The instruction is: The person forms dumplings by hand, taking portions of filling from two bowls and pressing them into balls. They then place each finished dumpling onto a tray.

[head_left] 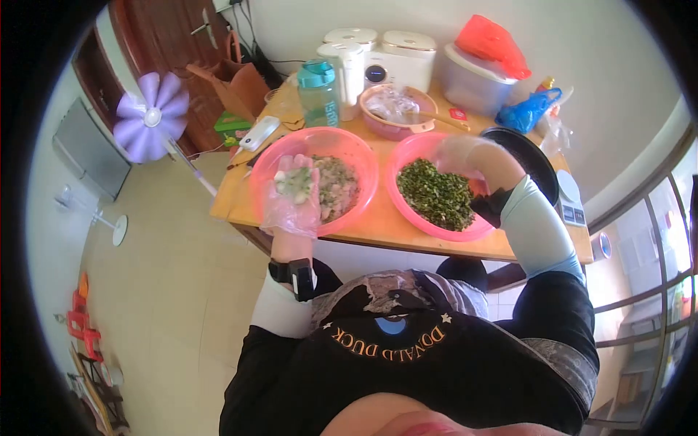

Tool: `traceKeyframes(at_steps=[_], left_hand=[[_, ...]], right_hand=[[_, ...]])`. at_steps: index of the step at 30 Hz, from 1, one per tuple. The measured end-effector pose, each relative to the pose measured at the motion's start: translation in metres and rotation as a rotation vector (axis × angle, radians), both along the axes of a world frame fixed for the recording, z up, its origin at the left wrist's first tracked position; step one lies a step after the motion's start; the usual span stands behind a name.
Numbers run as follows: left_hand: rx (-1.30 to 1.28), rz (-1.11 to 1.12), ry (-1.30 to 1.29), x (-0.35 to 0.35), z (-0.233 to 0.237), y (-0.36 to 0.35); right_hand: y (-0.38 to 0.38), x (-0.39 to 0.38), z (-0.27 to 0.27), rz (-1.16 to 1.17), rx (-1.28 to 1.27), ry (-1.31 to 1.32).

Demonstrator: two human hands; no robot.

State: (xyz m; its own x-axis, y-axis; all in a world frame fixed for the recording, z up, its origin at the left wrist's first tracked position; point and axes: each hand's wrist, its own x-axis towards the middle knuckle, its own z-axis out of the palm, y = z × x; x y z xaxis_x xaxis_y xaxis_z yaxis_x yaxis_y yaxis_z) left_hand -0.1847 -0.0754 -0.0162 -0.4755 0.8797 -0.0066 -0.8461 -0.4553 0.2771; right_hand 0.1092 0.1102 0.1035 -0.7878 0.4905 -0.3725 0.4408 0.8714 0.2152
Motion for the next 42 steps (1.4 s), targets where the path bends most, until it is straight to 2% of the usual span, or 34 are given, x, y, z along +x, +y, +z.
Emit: traceKeyframes(at_steps=[2,3,5,6,8,12,14,16,18,22,24,26,28,29,30,32,34,36,37,40,42], left_hand=[[-0.082,0.043,-0.012,0.002,0.005,0.001],[-0.105,0.049,-0.023,0.005,0.011,0.000],[-0.123,0.054,-0.011,0.006,0.013,0.000],[-0.139,0.061,-0.001,0.007,0.014,0.000],[-0.130,0.056,-0.005,0.007,0.013,-0.001],[-0.172,0.078,0.041,0.012,0.020,-0.003],[-0.134,0.055,0.035,0.008,0.015,-0.002],[-0.095,0.032,0.024,0.004,0.007,-0.001],[-0.028,-0.012,0.037,0.005,0.009,-0.002],[-0.050,-0.021,0.021,0.023,0.038,-0.011],[-0.096,-0.036,0.034,0.043,0.064,-0.010],[-0.084,-0.079,0.001,0.065,0.072,0.000],[-0.064,-0.123,-0.029,0.085,0.071,0.012],[0.006,-0.247,-0.042,0.094,0.062,0.020],[0.076,-0.371,-0.055,0.103,0.052,0.030],[0.081,-0.442,-0.123,0.124,0.030,0.050],[0.086,-0.517,-0.192,0.147,0.024,0.061],[-0.152,-0.508,-0.194,0.168,0.023,0.069],[-0.125,-0.531,-0.223,0.176,0.015,0.072],[-0.015,-0.629,-0.204,0.187,-0.008,0.086],[-0.008,-0.610,-0.139,0.202,0.023,0.071]], right_hand=[[-0.056,0.012,0.014,-0.519,-0.341,0.086],[-0.056,0.018,0.003,-0.524,-0.342,0.090],[-0.045,0.025,-0.036,-0.366,-0.244,0.121],[-0.040,0.025,-0.047,-0.367,-0.247,0.124],[-0.034,0.022,-0.059,-0.181,-0.106,0.265],[-0.039,0.006,-0.045,-0.208,-0.185,0.084],[-0.053,-0.005,-0.031,-0.307,-0.165,-0.144],[-0.040,-0.010,-0.047,-0.276,-0.141,-0.139],[-0.036,-0.017,-0.042,-0.320,-0.121,-0.265],[-0.014,-0.015,-0.024,-0.232,-0.106,-0.207],[-0.003,-0.003,-0.020,-0.100,-0.124,-0.206],[0.006,0.022,-0.032,-0.067,-0.059,-0.149],[0.015,0.039,-0.040,-0.061,-0.156,0.202],[-0.008,0.030,-0.015,-0.272,-0.222,0.104],[-0.012,0.033,-0.010,-0.274,-0.216,0.100],[-0.017,0.040,-0.005,-0.490,-0.321,0.133],[-0.028,0.050,0.002,-0.516,-0.326,0.208],[-0.036,0.060,0.008,-0.560,-0.343,0.366],[-0.029,0.068,-0.001,-0.624,-0.563,0.569],[-0.043,0.056,0.018,-0.619,-0.536,0.686],[-0.058,0.037,0.029,-0.590,-0.503,0.618]])
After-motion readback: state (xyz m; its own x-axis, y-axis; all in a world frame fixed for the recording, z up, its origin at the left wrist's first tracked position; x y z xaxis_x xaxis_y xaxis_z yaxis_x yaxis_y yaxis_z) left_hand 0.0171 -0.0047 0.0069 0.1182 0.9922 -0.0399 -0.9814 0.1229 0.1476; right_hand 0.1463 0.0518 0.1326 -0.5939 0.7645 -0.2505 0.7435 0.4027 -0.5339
